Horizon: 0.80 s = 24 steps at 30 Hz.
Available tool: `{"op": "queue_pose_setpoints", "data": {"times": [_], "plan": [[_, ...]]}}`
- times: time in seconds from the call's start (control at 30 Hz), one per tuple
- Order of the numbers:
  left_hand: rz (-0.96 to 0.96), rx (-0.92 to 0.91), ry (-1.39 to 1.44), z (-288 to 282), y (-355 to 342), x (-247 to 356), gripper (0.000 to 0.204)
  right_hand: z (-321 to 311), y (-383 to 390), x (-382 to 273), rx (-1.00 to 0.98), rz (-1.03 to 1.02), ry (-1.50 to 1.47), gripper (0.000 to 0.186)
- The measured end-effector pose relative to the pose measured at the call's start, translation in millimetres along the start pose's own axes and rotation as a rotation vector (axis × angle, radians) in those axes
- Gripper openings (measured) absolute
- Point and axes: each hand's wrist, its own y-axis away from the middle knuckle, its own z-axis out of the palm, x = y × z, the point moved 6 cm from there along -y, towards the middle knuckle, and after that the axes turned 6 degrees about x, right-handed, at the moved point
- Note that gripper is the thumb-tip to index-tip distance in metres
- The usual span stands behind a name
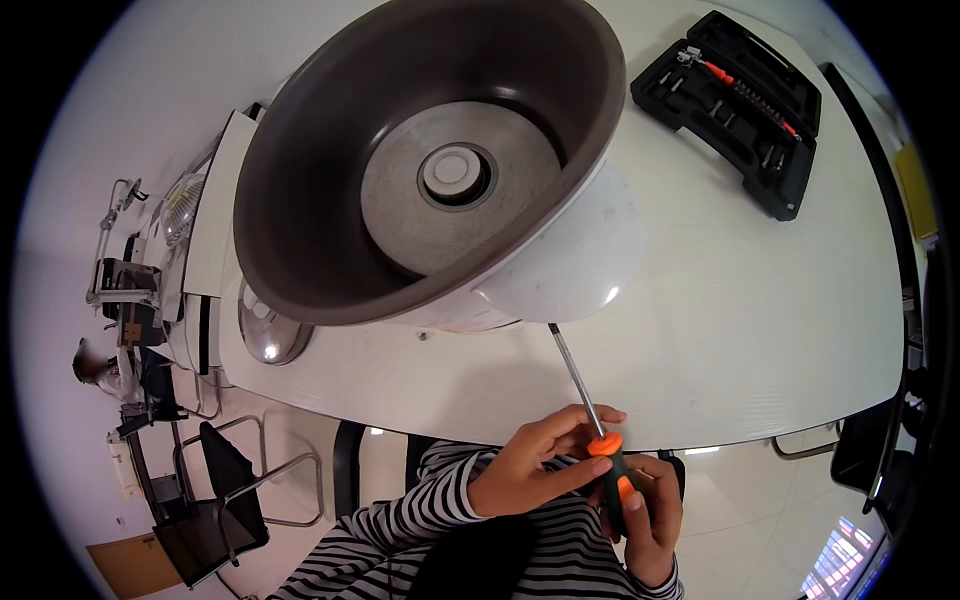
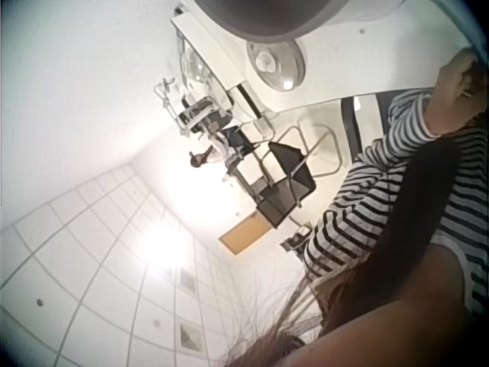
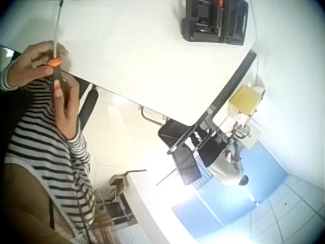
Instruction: The person uses a screwdriver to remove screws from the side of a white rice cooker with pink floral patterns. They rotate the cooker to access different screws and continue unscrewing them throughout the clip.
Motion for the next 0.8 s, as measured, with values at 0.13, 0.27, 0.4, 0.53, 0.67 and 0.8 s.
{"op": "queue_pose_setpoints", "data": {"times": [0.13,0.27,0.4,0.53,0.67,0.8], "plan": [[0.026,0.047,0.051,-3,0,-3,0.031,-2,5,-15,0.165,-0.408,0.459,0.031],[-0.061,-0.010,0.005,0,-1,-8,0.034,4,13,-23,0.299,-0.782,0.823,0.046],[-0.067,-0.004,-0.006,2,-5,-5,0.033,-1,6,-34,0.280,-0.722,0.749,0.040],[-0.027,-0.024,0.038,2,-5,-5,0.032,-12,-3,-4,0.152,0.020,-0.065,0.030],[0.008,-0.024,0.044,-2,-4,-5,0.032,-10,-5,-2,0.037,0.035,0.154,0.027],[-0.044,-0.038,0.043,2,-5,-5,0.032,-4,-3,-20,0.230,-0.474,0.572,0.032]]}}
